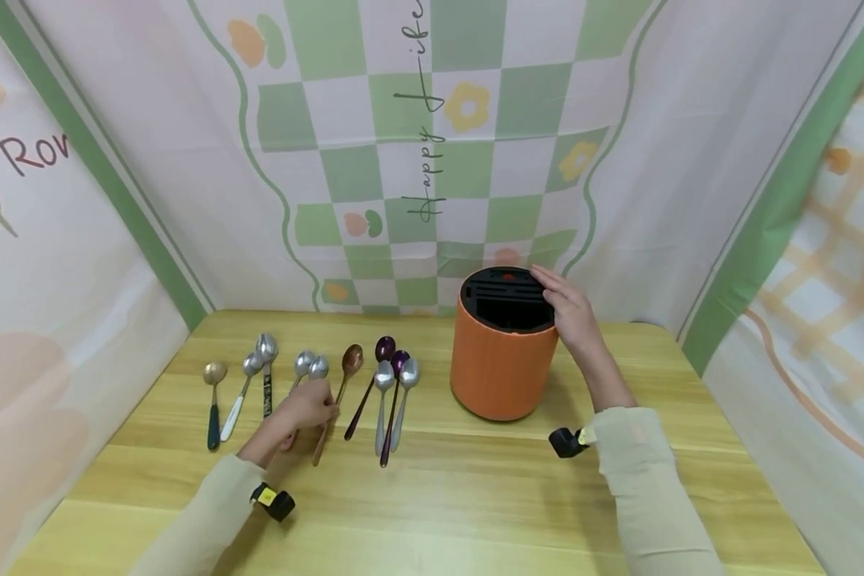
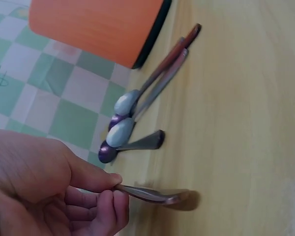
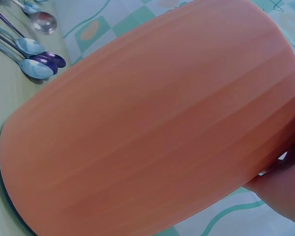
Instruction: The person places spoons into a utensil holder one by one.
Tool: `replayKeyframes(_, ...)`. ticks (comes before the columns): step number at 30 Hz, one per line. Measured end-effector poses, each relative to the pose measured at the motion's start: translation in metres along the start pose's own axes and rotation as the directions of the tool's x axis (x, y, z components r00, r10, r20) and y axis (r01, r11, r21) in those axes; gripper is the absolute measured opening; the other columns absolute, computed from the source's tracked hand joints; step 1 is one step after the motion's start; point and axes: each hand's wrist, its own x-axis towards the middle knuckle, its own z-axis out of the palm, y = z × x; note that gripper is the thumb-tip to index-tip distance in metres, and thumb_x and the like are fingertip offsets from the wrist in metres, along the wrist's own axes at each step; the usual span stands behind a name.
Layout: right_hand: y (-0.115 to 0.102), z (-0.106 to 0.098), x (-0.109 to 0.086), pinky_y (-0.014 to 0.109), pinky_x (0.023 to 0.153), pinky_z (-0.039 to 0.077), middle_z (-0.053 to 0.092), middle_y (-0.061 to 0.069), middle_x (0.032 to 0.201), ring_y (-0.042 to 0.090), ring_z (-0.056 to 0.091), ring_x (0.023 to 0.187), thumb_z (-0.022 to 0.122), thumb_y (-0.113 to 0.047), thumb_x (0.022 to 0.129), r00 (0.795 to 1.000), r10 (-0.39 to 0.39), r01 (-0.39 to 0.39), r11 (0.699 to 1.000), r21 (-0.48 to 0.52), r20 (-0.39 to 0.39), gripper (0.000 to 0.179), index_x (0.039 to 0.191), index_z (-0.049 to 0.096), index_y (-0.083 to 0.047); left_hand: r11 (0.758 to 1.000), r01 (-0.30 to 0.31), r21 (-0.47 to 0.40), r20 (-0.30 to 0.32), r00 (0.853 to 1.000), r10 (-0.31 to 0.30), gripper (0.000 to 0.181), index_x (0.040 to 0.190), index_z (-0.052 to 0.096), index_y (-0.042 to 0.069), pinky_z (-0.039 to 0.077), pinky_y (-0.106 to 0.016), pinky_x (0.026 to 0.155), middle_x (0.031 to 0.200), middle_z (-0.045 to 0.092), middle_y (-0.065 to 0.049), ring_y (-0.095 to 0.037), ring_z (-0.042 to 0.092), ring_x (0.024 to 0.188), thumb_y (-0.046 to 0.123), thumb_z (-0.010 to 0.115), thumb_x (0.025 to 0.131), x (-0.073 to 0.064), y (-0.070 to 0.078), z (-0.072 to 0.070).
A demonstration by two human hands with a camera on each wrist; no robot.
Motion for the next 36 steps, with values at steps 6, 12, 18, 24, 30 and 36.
replayKeyframes(6, 0.001, -0.003, 0.001, 0.051, 0.127, 0.003, 0.020, 0.016, 0.164, 0.033, 0.009, 0.154, 0.031, -0.015, 0.109, 1.000, 0.002, -0.002, 1.000, -0.002, -0.014, 0.045, 0.151, 0.033, 0.000, 0.997, -0.035, -0.071, -0.032, 0.999, 0.033, 0.017, 0.077, 0.065, 0.002, 0.045, -0.021, 0.050, 0.066, 0.058, -0.001, -0.013, 0.049, 0.056, 0.008, 0.065, 0.092, -0.007, 0.011, -0.007)
replayKeyframes(12, 0.000, -0.002, 0.003, 0.051, 0.127, 0.002, 0.019, 0.016, 0.164, 0.032, 0.007, 0.155, 0.030, -0.016, 0.109, 1.000, 0.017, -0.017, 1.000, 0.008, 0.003, 0.045, 0.152, 0.032, -0.001, 0.988, -0.148, -0.047, -0.089, 0.986, 0.144, 0.014, 0.079, 0.065, 0.006, 0.042, -0.019, 0.049, 0.066, 0.059, -0.001, -0.012, 0.048, 0.055, 0.008, 0.066, 0.092, -0.014, 0.024, -0.018)
replayKeyframes(18, 0.001, -0.003, 0.002, 0.052, 0.127, 0.002, 0.019, 0.019, 0.164, 0.034, 0.007, 0.155, 0.029, -0.014, 0.109, 1.000, 0.004, -0.004, 1.000, -0.013, 0.000, 0.045, 0.152, 0.033, 0.000, 0.971, -0.237, -0.044, -0.112, 0.967, 0.231, 0.013, 0.080, 0.064, 0.008, 0.041, -0.016, 0.047, 0.068, 0.061, -0.001, -0.011, 0.053, 0.056, 0.008, 0.067, 0.092, -0.015, 0.036, -0.023)
replayKeyframes(24, 0.000, -0.003, 0.000, 0.053, 0.126, 0.002, 0.021, 0.020, 0.163, 0.035, 0.008, 0.154, 0.030, -0.013, 0.109, 1.000, -0.018, 0.018, 1.000, -0.014, -0.002, 0.045, 0.151, 0.034, 0.002, 0.952, -0.297, -0.073, -0.173, 0.944, 0.282, 0.006, 0.086, 0.063, 0.005, 0.047, -0.018, 0.049, 0.071, 0.063, -0.001, -0.011, 0.057, 0.058, 0.006, 0.066, 0.092, -0.024, 0.052, -0.024)
replayKeyframes(30, 0.001, -0.001, 0.001, 0.052, 0.126, 0.003, 0.022, 0.020, 0.163, 0.035, 0.010, 0.154, 0.030, -0.014, 0.109, 1.000, -0.021, 0.021, 1.000, -0.008, -0.002, 0.045, 0.150, 0.034, 0.003, 0.937, -0.336, -0.092, -0.265, 0.916, 0.302, 0.005, 0.088, 0.064, 0.005, 0.050, -0.018, 0.049, 0.074, 0.066, -0.002, -0.009, 0.060, 0.060, 0.007, 0.067, 0.092, -0.030, 0.069, -0.027)
replayKeyframes(36, 0.001, 0.000, 0.001, 0.053, 0.126, 0.002, 0.021, 0.020, 0.163, 0.035, 0.008, 0.154, 0.030, -0.012, 0.109, 1.000, -0.015, 0.015, 1.000, -0.007, 0.004, 0.045, 0.151, 0.034, 0.002, 0.921, -0.381, -0.085, -0.345, 0.878, 0.332, 0.006, 0.090, 0.067, 0.005, 0.052, -0.018, 0.054, 0.077, 0.067, -0.003, -0.008, 0.060, 0.063, 0.010, 0.068, 0.093, -0.029, 0.086, -0.030)
